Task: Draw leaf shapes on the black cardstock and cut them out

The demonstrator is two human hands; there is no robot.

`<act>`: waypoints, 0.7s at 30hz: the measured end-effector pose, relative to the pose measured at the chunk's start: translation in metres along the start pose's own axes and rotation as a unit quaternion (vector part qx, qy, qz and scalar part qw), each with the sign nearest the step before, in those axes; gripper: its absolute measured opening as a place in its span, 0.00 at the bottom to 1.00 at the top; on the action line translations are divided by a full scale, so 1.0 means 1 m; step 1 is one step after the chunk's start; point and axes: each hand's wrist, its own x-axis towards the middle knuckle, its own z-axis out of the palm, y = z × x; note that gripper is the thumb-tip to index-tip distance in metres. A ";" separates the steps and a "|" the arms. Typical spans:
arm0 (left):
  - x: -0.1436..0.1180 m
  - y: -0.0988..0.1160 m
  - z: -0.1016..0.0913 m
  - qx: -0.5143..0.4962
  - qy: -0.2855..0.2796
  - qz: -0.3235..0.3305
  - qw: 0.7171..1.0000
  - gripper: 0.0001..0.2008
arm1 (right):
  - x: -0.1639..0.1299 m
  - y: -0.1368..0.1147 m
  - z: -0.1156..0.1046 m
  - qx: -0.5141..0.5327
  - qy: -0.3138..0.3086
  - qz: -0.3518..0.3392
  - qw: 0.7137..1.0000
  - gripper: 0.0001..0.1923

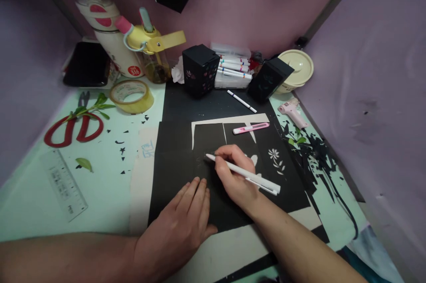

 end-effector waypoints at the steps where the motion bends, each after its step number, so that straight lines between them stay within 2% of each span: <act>1: 0.000 0.000 0.000 0.000 -0.002 0.001 1.000 0.29 | 0.001 -0.001 -0.001 0.009 0.004 0.008 1.000 0.04; 5: 0.001 -0.001 -0.001 0.000 -0.006 0.002 1.000 0.28 | 0.005 -0.005 -0.002 0.018 0.029 0.040 0.999 0.03; 11: 0.001 -0.002 0.000 0.000 -0.001 0.005 1.000 0.31 | 0.007 0.000 -0.008 0.047 0.071 0.038 0.996 0.02; 14: 0.001 -0.001 0.001 -0.007 -0.006 -0.003 1.000 0.30 | 0.006 -0.007 -0.017 0.038 0.054 0.042 0.997 0.07; 18: 0.002 0.000 0.000 -0.015 -0.016 -0.016 1.000 0.29 | 0.002 -0.030 -0.029 0.022 0.004 0.097 0.995 0.05; 21: 0.004 -0.002 0.000 -0.023 -0.019 -0.019 0.999 0.28 | 0.001 -0.041 -0.028 0.022 -0.016 0.118 0.993 0.03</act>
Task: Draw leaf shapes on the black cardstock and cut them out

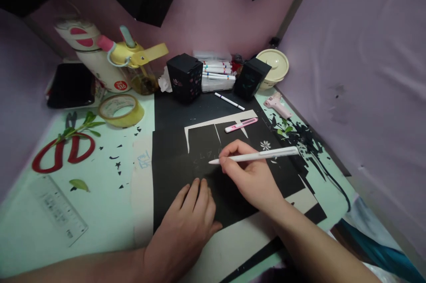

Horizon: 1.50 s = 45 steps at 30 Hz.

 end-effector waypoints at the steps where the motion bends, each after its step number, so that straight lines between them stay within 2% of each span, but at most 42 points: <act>1: 0.001 -0.001 0.000 -0.003 0.001 0.001 1.000 0.28 | 0.001 0.000 0.002 -0.004 0.000 0.000 1.000 0.02; 3: 0.003 -0.003 0.001 -0.007 0.007 0.003 1.000 0.26 | 0.004 0.006 0.008 -0.014 0.010 -0.006 1.000 0.00; 7: 0.007 -0.006 0.002 -0.021 0.012 0.010 1.000 0.24 | 0.011 0.026 0.021 -0.046 0.033 -0.055 0.997 0.05; 12: 0.007 -0.008 0.006 -0.052 0.006 0.014 0.999 0.26 | 0.009 0.038 0.031 -0.103 0.000 -0.114 0.988 0.05; 23: 0.002 -0.006 0.015 -0.051 0.018 0.019 0.998 0.24 | 0.008 0.050 0.034 -0.111 -0.016 -0.089 0.990 0.04; 28: 0.001 -0.005 0.016 -0.048 0.017 0.010 0.999 0.23 | 0.009 0.048 0.036 -0.118 -0.026 -0.102 0.987 0.05; 34: 0.001 -0.006 0.015 -0.051 0.007 0.012 0.999 0.22 | 0.010 0.046 0.036 -0.151 0.009 -0.124 0.981 0.07; 45: 0.006 -0.008 0.008 -0.048 0.007 0.018 0.999 0.25 | 0.008 0.049 0.036 -0.136 0.008 -0.122 0.983 0.07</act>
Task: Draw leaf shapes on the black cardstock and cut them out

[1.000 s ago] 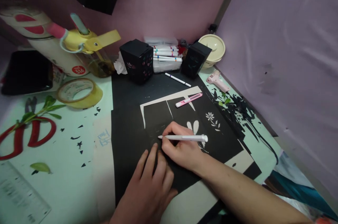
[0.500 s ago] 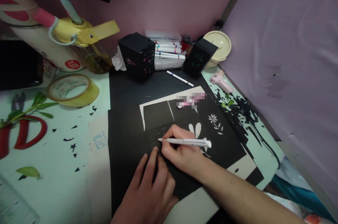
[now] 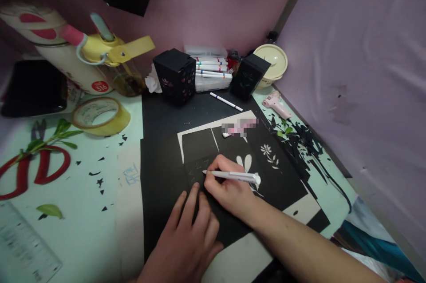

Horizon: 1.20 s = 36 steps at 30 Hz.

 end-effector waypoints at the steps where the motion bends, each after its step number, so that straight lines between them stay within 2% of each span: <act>1: 0.000 0.000 0.000 0.000 0.000 0.001 1.000 0.25 | 0.000 0.001 0.000 0.008 0.001 -0.001 1.000 0.07; 5: 0.000 0.000 0.000 0.004 -0.004 0.003 1.000 0.26 | -0.002 0.004 0.000 0.037 -0.009 -0.003 0.999 0.06; 24: 0.000 0.000 -0.003 0.001 -0.006 -0.003 1.000 0.26 | -0.002 0.001 0.001 0.034 -0.030 -0.002 0.999 0.06; 36: 0.001 -0.001 -0.002 -0.002 -0.010 -0.003 1.000 0.24 | -0.003 0.002 0.003 0.015 0.001 -0.017 1.000 0.10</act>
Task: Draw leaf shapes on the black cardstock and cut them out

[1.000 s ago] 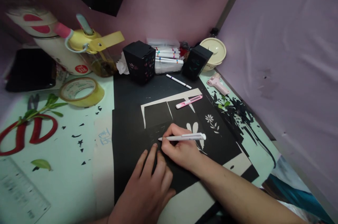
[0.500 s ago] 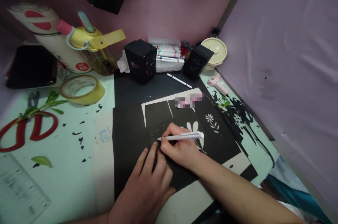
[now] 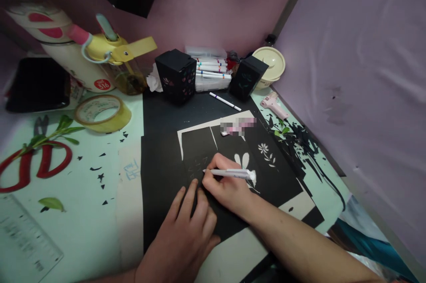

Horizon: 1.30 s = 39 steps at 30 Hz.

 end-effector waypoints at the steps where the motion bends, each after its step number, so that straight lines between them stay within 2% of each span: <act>1: 0.000 0.000 0.000 0.001 -0.002 0.002 1.000 0.24 | 0.000 0.000 0.000 0.001 0.001 -0.001 1.000 0.10; 10: -0.003 0.001 -0.001 0.004 -0.008 0.001 1.000 0.25 | 0.000 0.003 -0.001 0.002 -0.002 -0.001 1.000 0.10; 17: -0.003 0.001 -0.002 -0.006 -0.009 0.000 1.000 0.24 | -0.001 0.005 -0.004 0.073 0.039 0.050 0.995 0.08; 29: -0.002 0.000 -0.001 -0.005 -0.002 0.002 1.000 0.24 | 0.002 0.001 -0.005 -0.017 0.008 0.045 0.999 0.07; 39: -0.002 0.002 -0.002 -0.009 -0.008 -0.004 1.000 0.24 | 0.002 0.001 -0.005 -0.010 0.008 0.032 0.999 0.09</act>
